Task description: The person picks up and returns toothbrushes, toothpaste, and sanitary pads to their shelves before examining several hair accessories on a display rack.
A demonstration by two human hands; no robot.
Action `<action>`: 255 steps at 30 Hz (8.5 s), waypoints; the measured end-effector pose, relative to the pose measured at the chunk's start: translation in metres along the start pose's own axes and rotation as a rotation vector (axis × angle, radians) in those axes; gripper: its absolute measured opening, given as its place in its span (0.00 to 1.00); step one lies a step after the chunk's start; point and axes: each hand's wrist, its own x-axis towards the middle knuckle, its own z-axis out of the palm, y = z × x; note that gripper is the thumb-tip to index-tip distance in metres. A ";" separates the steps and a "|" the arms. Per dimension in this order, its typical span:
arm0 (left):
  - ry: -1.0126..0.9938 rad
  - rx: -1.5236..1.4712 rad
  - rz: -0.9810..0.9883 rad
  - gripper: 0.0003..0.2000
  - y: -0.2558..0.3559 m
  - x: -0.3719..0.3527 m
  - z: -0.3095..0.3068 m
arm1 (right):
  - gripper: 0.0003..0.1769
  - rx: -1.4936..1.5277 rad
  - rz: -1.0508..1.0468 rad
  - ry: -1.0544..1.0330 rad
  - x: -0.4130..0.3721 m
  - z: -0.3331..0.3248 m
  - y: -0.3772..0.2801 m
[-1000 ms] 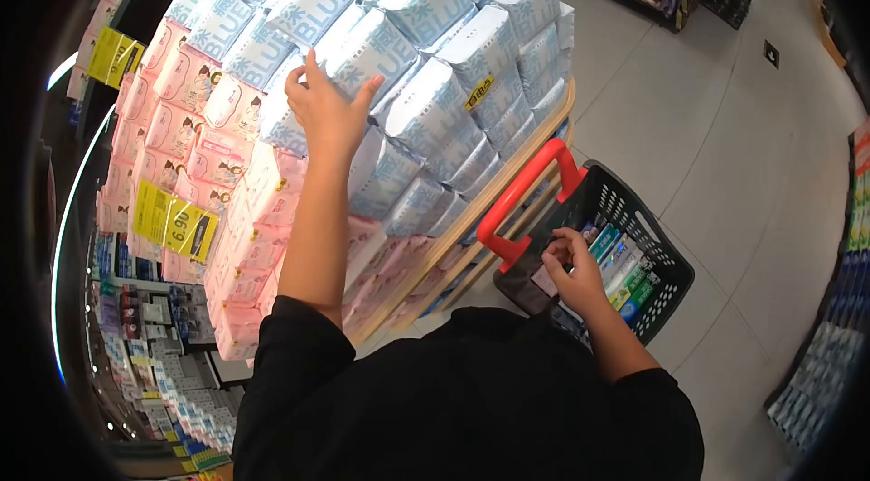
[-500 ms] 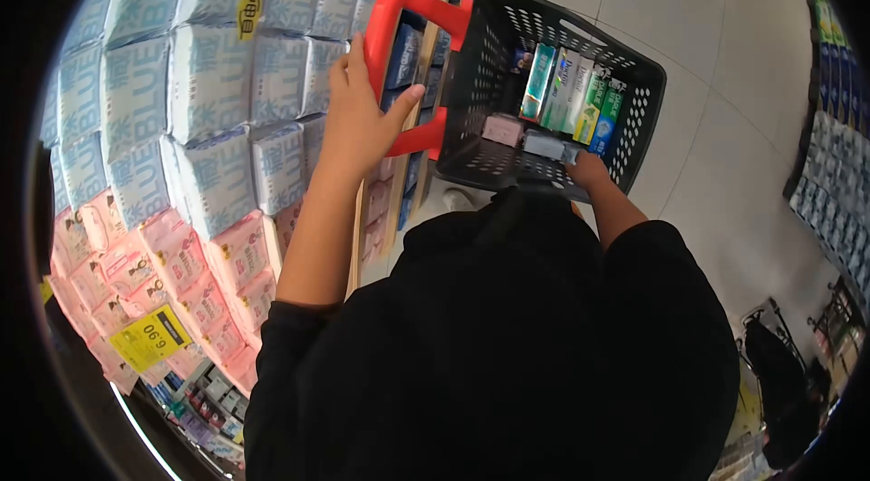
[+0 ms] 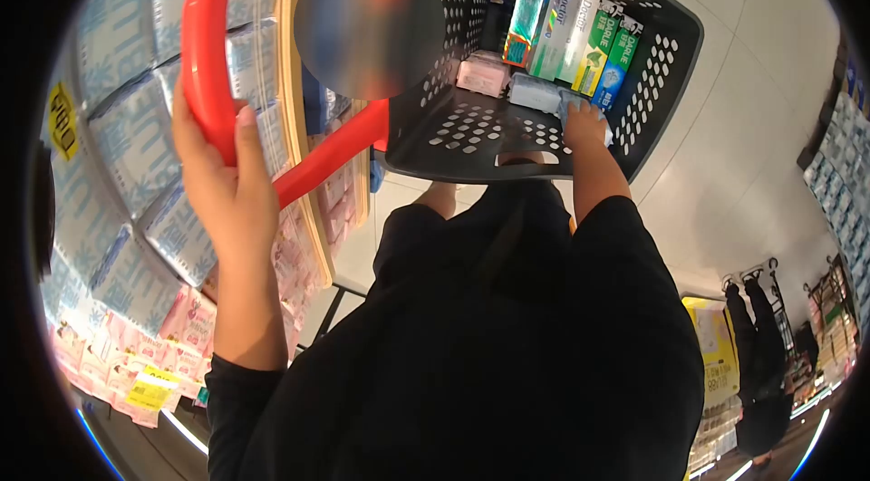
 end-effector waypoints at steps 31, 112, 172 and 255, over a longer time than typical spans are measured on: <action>0.344 -0.239 0.297 0.26 -0.024 -0.017 0.001 | 0.29 0.735 -0.511 0.889 -0.180 -0.147 -0.079; 0.461 -1.238 0.168 0.32 -0.094 -0.260 -0.143 | 0.44 0.852 -1.504 0.088 -0.447 -0.218 -0.237; 0.676 0.314 -0.064 0.33 -0.102 -0.073 -0.290 | 0.23 0.590 -1.370 0.429 -0.395 -0.230 -0.185; -0.304 -0.249 0.796 0.32 0.109 -0.043 0.000 | 0.47 1.610 -0.758 0.469 -0.305 -0.193 0.001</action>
